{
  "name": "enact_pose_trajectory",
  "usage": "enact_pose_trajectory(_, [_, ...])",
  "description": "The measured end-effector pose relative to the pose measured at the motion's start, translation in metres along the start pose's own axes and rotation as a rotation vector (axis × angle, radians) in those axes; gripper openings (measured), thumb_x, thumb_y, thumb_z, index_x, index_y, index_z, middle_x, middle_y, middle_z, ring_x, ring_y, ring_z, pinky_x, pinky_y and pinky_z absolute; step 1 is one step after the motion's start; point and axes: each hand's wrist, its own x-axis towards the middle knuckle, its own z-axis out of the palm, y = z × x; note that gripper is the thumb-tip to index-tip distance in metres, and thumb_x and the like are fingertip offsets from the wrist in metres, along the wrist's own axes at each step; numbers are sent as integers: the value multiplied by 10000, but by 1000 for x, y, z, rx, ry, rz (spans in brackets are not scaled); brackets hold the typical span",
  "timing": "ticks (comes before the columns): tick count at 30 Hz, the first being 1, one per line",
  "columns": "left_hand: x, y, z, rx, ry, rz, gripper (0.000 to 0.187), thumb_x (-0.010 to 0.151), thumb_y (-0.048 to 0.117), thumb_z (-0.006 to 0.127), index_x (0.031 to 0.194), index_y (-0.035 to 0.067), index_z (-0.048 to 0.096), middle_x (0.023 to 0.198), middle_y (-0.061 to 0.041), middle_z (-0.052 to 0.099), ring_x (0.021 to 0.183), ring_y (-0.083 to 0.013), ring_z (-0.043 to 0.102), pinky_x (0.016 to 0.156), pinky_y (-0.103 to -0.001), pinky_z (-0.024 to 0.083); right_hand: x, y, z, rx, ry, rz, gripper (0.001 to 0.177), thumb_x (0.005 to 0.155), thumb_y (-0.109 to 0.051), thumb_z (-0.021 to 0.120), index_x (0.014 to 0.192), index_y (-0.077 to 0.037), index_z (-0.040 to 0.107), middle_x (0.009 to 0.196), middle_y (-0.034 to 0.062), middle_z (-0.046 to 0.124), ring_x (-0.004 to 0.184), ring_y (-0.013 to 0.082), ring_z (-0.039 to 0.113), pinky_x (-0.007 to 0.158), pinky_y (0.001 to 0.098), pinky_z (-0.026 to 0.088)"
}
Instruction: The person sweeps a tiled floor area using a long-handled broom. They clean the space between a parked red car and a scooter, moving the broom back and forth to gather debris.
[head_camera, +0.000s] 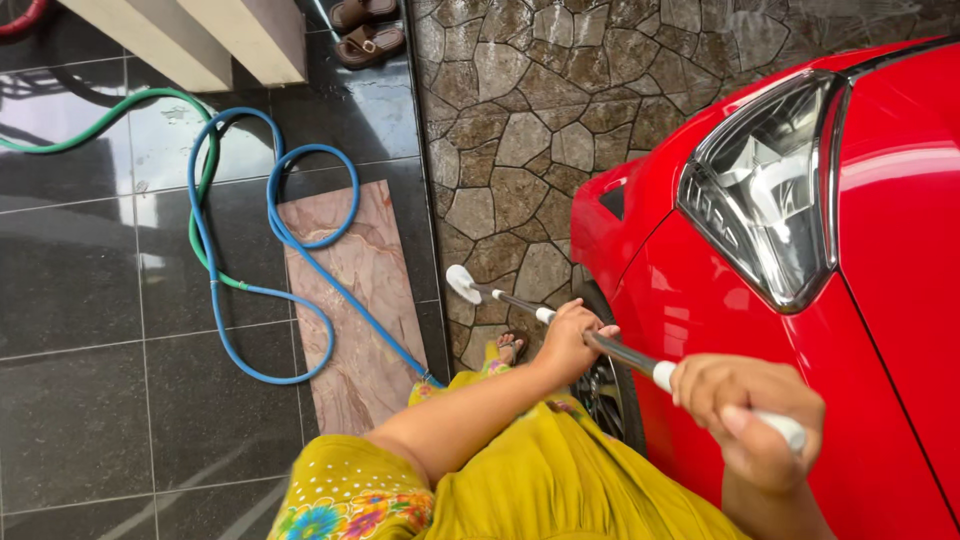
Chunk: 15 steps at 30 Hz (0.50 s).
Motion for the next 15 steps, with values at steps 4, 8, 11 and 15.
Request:
enact_pose_trajectory(4, [24,-15,-13,-23,67,41,308,908,179,744,685,53,572,1088,-158,708,1199,-415,594,1166,-531,377,23,11,22,-34,48,-50,197,692,-128,534,613,-26,385,561,89,453,498,219,490,583,422,475])
enact_pose_trajectory(8, [79,-108,-22,71,137,186,220,878,130,722,721,46,593,1163,-170,704,1274,-468,534,1150,-535,377,57,72,33,-112,16,-133,201,757,-128,508,629,-11,407,590,95,479,537,225,506,579,389,462])
enact_pose_trajectory(11, [142,-197,-40,168,245,312,174,845,125,722,755,39,600,1092,-196,671,1105,-438,594,1087,-573,431,96,143,38,-244,-83,-168,208,841,-135,503,703,20,519,676,115,546,574,216,534,575,350,454])
enact_pose_trajectory(15, [223,-249,-67,-857,361,-697,277,811,67,574,1084,111,545,962,-59,489,749,-254,559,603,-413,538,136,219,50,-348,-104,-219,149,863,-105,559,796,26,578,792,158,622,749,271,654,738,380,546])
